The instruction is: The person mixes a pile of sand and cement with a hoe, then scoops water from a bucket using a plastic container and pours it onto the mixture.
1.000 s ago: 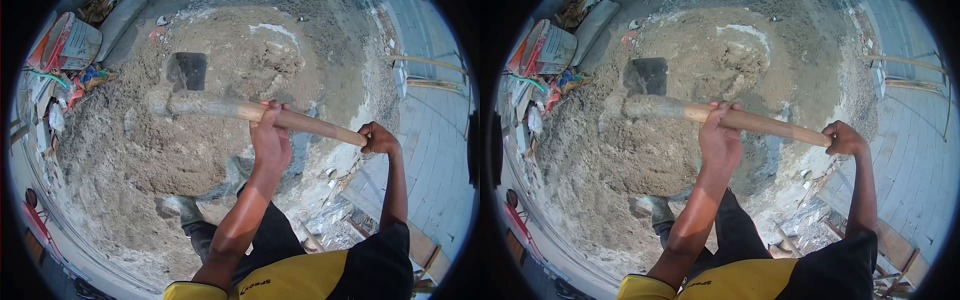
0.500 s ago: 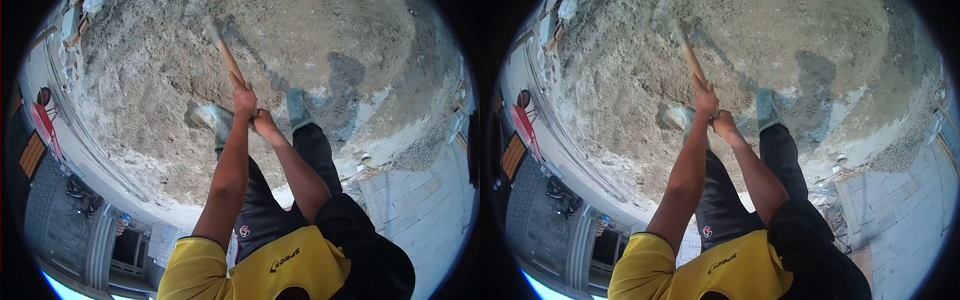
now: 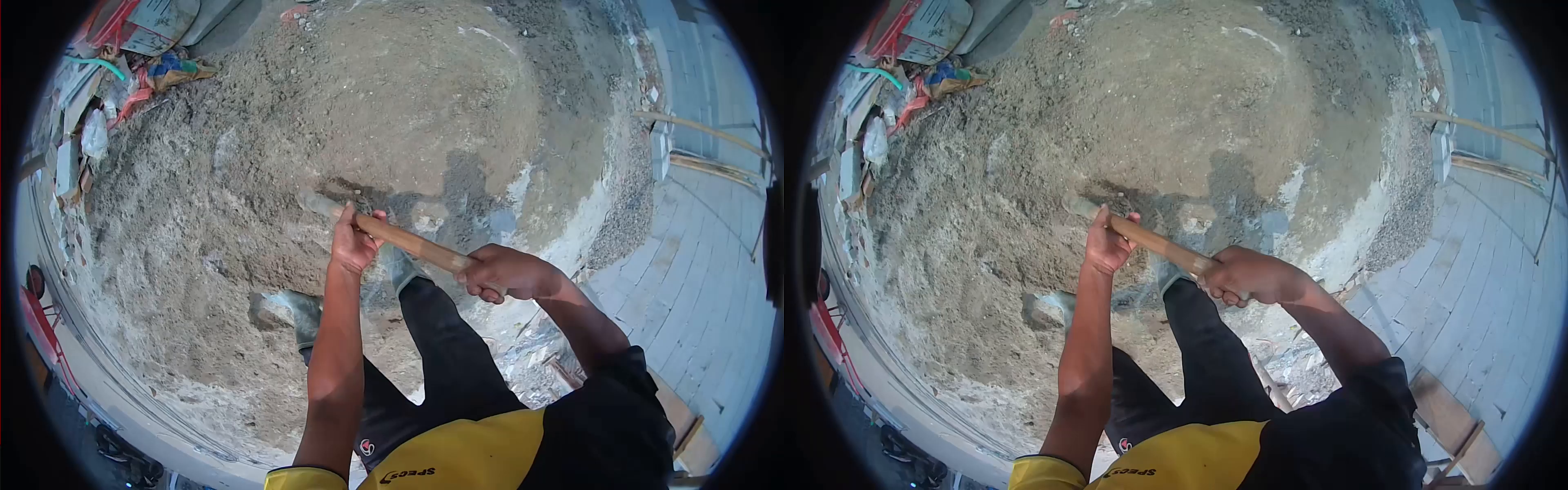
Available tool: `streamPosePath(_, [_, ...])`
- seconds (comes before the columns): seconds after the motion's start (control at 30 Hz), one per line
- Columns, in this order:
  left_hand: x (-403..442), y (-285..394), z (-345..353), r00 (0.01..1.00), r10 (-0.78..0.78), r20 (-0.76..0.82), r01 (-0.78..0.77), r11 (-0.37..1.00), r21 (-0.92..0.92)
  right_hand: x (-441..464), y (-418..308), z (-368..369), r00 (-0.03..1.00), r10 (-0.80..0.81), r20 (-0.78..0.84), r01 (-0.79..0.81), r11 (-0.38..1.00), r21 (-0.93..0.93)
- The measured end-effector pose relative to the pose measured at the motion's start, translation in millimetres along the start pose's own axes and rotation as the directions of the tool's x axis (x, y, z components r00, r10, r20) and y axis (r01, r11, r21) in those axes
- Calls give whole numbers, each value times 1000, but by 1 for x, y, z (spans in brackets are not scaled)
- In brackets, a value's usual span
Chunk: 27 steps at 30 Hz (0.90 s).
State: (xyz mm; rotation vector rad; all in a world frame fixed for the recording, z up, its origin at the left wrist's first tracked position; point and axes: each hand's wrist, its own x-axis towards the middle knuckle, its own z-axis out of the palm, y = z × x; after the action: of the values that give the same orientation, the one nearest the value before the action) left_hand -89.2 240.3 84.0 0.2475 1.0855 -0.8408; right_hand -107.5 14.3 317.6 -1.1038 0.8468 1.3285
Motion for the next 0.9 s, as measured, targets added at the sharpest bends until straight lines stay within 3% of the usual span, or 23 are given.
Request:
streamPosePath(0.03, [7,-17,26,1000,1,-18,-2,998,-58,-45,-3,-21,992,71,-106,-85,987,-139])
streamPosePath(0.07, [1,-47,65,997,-2,-83,-9,991,-133,-98,-6,-41,986,13,-166,-46,979,-198])
streamPosePath(0.1, [-12,-94,100,995,95,25,-90,986,-143,-145,-8,-62,971,13,-238,-91,943,-319])
streamPosePath(0.17, [-37,-157,169,996,44,77,-26,975,-220,-214,14,-108,874,-18,-485,-165,929,-331])
streamPosePath(0.2, [-54,-175,195,991,-29,132,56,978,-202,-236,44,-137,820,-121,-559,-46,960,-276])
streamPosePath(0.23, [-63,-193,210,984,9,177,22,985,-173,-248,62,-154,759,-121,-640,-124,938,-324])
streamPosePath(0.3, [-74,-189,223,978,143,151,-142,990,-23,-224,82,-166,777,-300,-553,-155,761,-630])
streamPosePath(0.33, [-73,-176,217,951,260,168,-270,962,39,-192,99,-164,757,-351,-551,-144,733,-665])
streamPosePath(0.37, [-82,-150,202,916,360,178,-380,920,96,-144,120,-162,764,-482,-429,30,690,-723])
streamPosePath(0.43, [-101,-69,173,784,580,221,-612,781,122,-27,111,-98,774,-519,-363,148,705,-693])
streamPosePath(0.47, [-106,-21,159,689,684,240,-721,681,129,34,94,-62,775,-513,-369,124,697,-706])
streamPosePath(0.5, [-108,30,145,605,753,258,-796,577,182,95,73,-28,702,-662,-262,306,613,-729])
streamPosePath(0.53, [-108,83,132,493,823,283,-859,408,310,157,50,5,655,-720,-229,356,561,-747])
streamPosePath(0.57, [-101,130,120,356,883,305,-883,211,419,210,22,38,587,-789,-182,495,527,-691])
streamPosePath(0.63, [-78,183,101,129,956,262,-671,-110,733,299,-32,97,463,-865,-192,555,452,-699])
streamPosePath(0.67, [-52,188,81,122,956,268,-679,-117,725,320,-60,119,457,-868,-195,542,445,-713])
streamPosePath(0.73, [6,175,30,269,935,231,-633,-9,774,356,-89,133,579,-782,-231,441,539,-718])
streamPosePath(0.77, [16,170,17,437,889,133,-466,97,879,363,-77,129,584,-776,-240,428,545,-721])
streamPosePath(0.8, [23,162,4,579,815,4,-264,183,947,366,-57,125,675,-679,-289,361,646,-673])
streamPosePath(0.83, [43,149,-24,670,742,-24,-201,212,956,363,-40,125,757,-570,-319,286,729,-622])
streamPosePath(0.87, [64,135,-51,746,663,-54,-138,234,962,347,-25,128,807,-467,-361,148,752,-643])
streamPosePath(0.9, [70,115,-68,723,691,-6,-114,127,985,332,-7,130,816,-428,-388,103,768,-632])
